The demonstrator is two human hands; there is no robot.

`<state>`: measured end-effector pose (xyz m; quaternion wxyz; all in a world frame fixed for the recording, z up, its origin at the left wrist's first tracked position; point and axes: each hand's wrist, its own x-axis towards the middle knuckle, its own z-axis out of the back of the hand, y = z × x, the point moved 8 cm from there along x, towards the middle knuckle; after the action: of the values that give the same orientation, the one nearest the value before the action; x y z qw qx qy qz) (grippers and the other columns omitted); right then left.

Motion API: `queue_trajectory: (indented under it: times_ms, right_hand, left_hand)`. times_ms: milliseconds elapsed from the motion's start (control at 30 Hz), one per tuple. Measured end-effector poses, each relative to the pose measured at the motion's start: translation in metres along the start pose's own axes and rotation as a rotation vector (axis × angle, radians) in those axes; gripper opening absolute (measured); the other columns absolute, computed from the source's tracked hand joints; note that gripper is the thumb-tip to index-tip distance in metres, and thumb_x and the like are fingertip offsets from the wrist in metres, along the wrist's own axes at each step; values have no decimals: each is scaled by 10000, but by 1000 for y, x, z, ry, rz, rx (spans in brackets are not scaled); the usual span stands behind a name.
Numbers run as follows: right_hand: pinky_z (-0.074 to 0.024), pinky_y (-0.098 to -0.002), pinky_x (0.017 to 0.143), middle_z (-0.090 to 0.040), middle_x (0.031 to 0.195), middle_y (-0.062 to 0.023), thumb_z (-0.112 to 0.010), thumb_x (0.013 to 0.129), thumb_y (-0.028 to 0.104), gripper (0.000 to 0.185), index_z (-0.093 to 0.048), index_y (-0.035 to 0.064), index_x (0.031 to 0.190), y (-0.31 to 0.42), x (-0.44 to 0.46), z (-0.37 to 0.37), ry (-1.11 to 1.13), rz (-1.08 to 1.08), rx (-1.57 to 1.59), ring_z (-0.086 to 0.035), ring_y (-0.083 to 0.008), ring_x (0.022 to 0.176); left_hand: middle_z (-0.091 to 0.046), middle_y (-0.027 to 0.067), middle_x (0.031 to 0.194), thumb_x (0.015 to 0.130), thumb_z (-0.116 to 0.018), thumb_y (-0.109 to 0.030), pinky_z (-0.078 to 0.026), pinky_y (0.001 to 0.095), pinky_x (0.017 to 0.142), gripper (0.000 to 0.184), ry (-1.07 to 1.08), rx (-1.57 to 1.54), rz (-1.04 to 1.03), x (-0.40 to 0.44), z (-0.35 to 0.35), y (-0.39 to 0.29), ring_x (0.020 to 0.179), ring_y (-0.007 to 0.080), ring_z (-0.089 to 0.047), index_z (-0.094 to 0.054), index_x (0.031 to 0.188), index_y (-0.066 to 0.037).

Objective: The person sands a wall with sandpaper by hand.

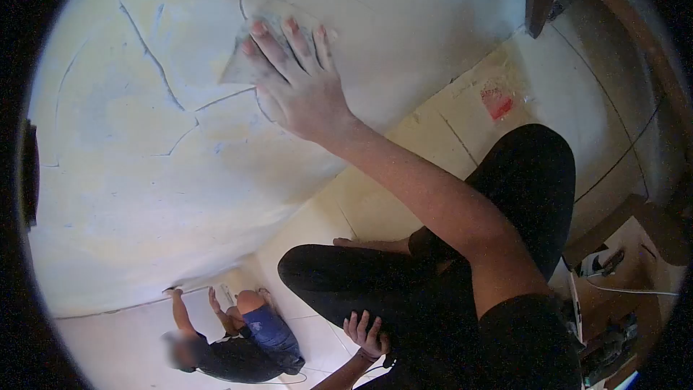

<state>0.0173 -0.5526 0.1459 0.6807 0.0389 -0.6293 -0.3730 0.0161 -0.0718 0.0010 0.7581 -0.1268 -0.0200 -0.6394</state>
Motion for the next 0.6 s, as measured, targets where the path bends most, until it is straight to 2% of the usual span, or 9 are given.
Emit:
queue_trajectory:
  times_ms: [100,167,267,333,400,500,567,600]
  right_hand:
    - [-251,-690,1006,-329,1485,-157,-625,827,258,589,-453,69,1357,-26,-64,-29,116,101,53,-289,-476,1338]
    - [-270,-697,986,-350,1467,-160,-642,813,261,552,-497,63,1307,-46,-123,-42,103,213,-23,-308,-468,1326]
    - [-259,-707,986,-352,1465,-160,-640,815,254,531,-511,62,1293,-44,-126,-39,111,154,-41,-289,-468,1338]
    - [-266,-680,1018,-299,1524,-77,-615,829,281,579,-470,165,1377,-31,-86,-34,88,45,-6,-276,-382,1378]
    - [-249,-676,1031,-281,1535,-72,-600,840,276,562,-471,165,1376,-8,-25,-12,43,15,27,-262,-392,1385]
    - [-244,-662,1043,-292,1530,-65,-597,845,284,562,-468,173,1380,6,19,8,4,33,38,-257,-387,1387]
    - [-243,-653,1049,-296,1528,-59,-602,844,287,572,-461,180,1388,-10,-13,-8,44,67,22,-245,-380,1394]
    - [-242,-648,1052,-298,1526,-56,-605,843,289,578,-458,183,1392,-24,-37,-18,56,84,10,-240,-376,1397]
  left_hand:
    - [-542,148,1301,828,-492,-298,-220,568,1056,379,14,-17,-22,0,-2,0,1296,383,-389,-662,1117,-121]
    - [-542,148,1301,824,-494,-289,-222,565,1058,380,19,-13,-35,2,2,-2,1297,382,-389,-657,1122,-118]
    - [-572,99,1289,808,-495,-324,-230,512,1068,380,6,9,-8,-1,2,0,1292,327,-415,-683,1097,-162]
    - [-572,98,1288,806,-497,-321,-230,510,1068,380,-9,8,-4,-2,3,-1,1293,326,-415,-683,1097,-161]
    - [-563,116,1290,810,-501,-309,-229,528,1065,374,-9,-1,-5,-2,1,-2,1295,343,-406,-673,1099,-147]
    - [-545,152,1294,818,-508,-290,-225,568,1057,362,12,-13,-9,-4,0,-1,1295,377,-391,-656,1099,-117]
    - [-546,151,1292,818,-510,-296,-224,571,1055,362,12,-6,-21,-4,-1,1,1292,379,-392,-660,1093,-114]
    - [-574,100,1279,797,-490,-298,-225,508,1069,384,-21,6,-8,1,1,0,1296,327,-411,-679,1101,-161]
